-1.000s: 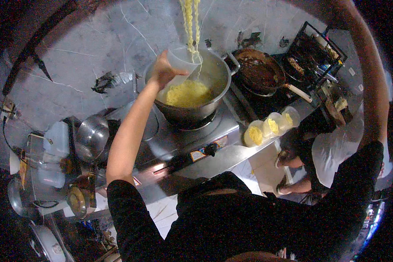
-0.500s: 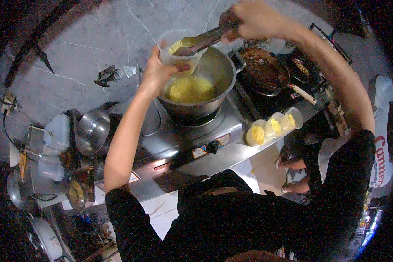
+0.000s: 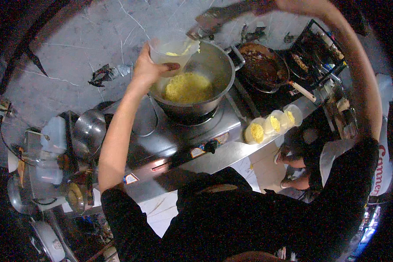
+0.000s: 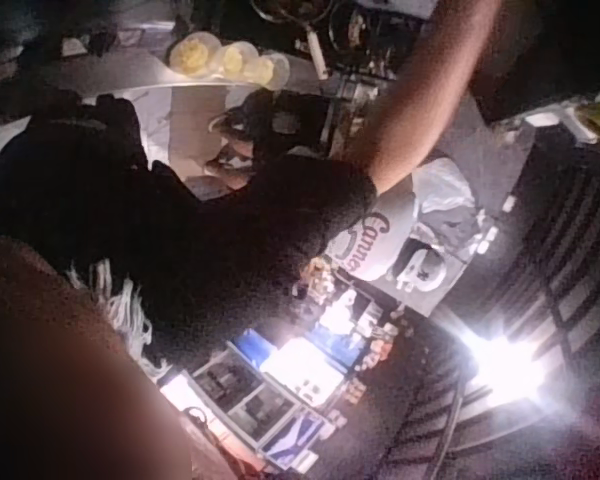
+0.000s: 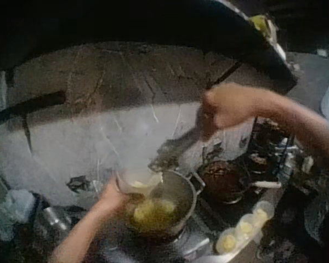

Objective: The person transfers cooked noodles from a pot into several plastic bowls using tongs. Then the person adds fried meatballs and fried chicken pieces to each bowl from metal trays, arranging the toppings before placing the bowls on the counter.

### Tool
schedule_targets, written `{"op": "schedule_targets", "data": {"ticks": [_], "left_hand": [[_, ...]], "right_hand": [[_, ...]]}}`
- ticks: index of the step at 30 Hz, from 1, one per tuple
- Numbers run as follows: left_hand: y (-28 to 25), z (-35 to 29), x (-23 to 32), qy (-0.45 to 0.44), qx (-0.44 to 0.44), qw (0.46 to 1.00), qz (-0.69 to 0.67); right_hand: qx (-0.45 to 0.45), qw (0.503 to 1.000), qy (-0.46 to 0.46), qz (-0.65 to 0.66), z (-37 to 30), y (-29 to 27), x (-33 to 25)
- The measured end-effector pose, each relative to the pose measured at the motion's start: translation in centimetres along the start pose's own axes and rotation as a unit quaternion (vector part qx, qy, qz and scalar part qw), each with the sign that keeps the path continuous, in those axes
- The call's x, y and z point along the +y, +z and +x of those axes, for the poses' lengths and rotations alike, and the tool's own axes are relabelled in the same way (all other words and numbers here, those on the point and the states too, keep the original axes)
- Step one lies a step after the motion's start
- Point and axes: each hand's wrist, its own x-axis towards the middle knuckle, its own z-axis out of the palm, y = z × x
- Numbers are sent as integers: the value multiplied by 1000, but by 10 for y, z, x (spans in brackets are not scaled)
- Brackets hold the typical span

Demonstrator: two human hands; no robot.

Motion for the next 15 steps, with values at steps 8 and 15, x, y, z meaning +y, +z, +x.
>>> {"op": "schedule_targets", "data": {"ticks": [8,15], "left_hand": [[-33,-8,17,6,-14,1000,7],[-49,-3,0,28,7,998,53]], "right_hand": [[83,982,-96,137,28,144,17],[90,949,-97,285,31,106,30]]}}
